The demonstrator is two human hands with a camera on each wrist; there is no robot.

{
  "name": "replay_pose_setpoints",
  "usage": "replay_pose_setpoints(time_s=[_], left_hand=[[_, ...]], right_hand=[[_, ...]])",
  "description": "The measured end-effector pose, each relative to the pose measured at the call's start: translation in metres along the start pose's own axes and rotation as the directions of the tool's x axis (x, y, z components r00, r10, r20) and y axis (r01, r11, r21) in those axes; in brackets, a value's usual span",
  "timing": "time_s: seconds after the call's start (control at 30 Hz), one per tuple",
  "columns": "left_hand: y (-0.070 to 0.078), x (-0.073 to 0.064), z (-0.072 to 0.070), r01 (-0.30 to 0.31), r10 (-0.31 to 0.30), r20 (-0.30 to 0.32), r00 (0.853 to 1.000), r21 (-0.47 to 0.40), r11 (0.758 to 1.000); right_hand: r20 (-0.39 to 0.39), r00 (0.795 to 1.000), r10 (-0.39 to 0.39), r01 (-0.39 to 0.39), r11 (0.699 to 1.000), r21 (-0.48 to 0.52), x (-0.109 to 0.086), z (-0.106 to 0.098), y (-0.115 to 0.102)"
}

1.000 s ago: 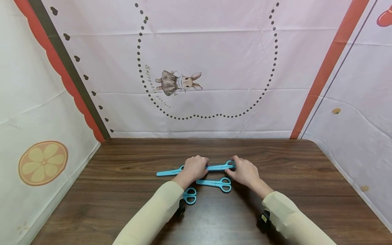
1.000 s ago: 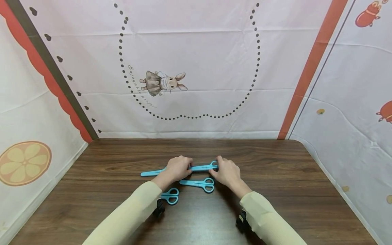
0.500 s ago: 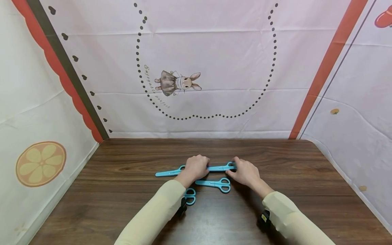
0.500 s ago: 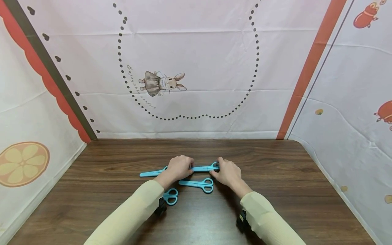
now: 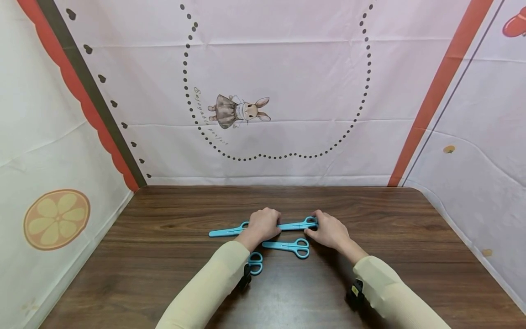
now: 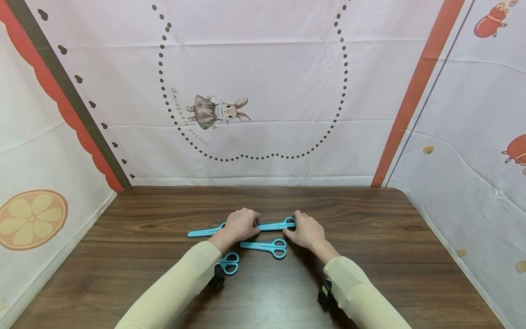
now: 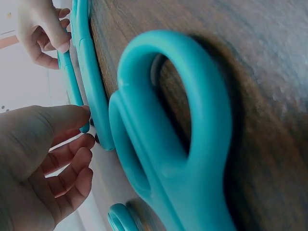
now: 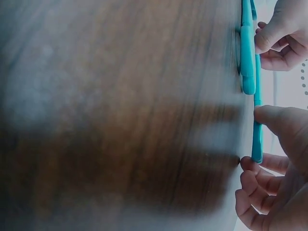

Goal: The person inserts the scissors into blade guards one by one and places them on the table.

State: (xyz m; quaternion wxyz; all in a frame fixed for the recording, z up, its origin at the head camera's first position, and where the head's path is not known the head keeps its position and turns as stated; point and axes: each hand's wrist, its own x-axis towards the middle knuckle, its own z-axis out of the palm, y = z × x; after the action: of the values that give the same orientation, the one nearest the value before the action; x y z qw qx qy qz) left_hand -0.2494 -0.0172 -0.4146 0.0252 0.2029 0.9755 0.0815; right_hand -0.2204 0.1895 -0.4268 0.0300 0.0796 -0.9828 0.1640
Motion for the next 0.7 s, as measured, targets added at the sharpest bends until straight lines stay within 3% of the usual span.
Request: replay_pose_setpoints(time_s=[0.7], left_hand=[[-0.0017,-0.0001,0.0018,0.029,-0.029,-0.009,1.0,-0.044,0.999]], right_hand=[[0.002,1.0,-0.019,0.019,1.0,-0.016,-0.0002,0.0008,0.002]])
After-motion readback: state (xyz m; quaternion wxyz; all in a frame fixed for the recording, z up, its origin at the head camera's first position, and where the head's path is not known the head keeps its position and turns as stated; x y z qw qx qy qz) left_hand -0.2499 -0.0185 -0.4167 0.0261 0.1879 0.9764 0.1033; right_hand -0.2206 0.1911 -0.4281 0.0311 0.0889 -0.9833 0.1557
